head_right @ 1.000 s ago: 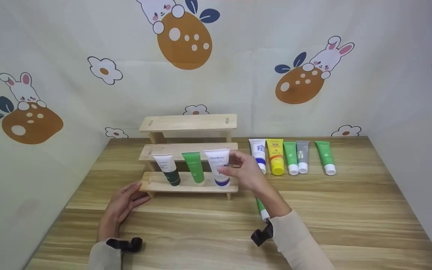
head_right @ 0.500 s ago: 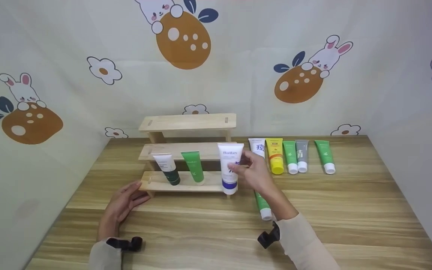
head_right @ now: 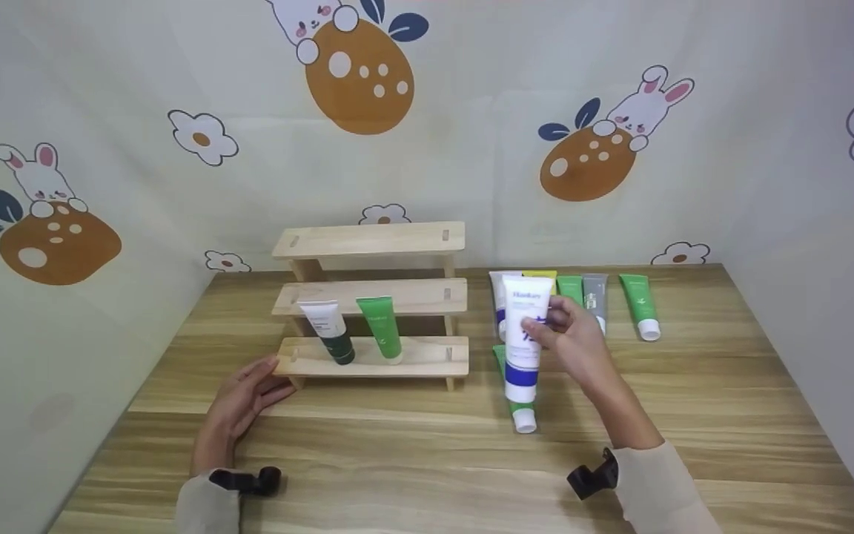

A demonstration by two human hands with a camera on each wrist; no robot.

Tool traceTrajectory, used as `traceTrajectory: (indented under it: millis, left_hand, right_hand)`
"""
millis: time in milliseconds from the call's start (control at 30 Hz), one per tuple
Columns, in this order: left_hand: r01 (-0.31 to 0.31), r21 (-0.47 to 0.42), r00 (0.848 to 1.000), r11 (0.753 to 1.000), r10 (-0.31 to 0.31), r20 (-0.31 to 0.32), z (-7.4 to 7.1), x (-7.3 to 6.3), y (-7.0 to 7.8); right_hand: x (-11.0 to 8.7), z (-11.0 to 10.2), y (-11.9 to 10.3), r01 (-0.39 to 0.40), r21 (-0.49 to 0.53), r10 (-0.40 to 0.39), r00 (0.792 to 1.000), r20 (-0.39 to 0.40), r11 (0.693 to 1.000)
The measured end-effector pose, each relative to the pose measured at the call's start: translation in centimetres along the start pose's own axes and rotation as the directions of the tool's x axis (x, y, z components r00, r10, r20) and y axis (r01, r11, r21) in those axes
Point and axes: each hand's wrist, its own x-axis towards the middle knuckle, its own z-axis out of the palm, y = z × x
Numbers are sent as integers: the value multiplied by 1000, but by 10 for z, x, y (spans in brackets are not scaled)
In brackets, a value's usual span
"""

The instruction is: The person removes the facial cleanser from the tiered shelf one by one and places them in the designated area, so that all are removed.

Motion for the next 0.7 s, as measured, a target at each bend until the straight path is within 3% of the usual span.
traceTrajectory:
  millis: [300, 700]
  left_hand:
    - [-1, -1, 1000, 1000, 1, 5, 1, 0, 0]
    - [6, 8, 1000, 1000, -6, 3, 0, 1, 1]
  right_hand:
    - [2, -20, 26, -90, 20, 89, 995, 52, 996]
    - [12, -29, 52, -142, -83, 155, 969, 190, 986]
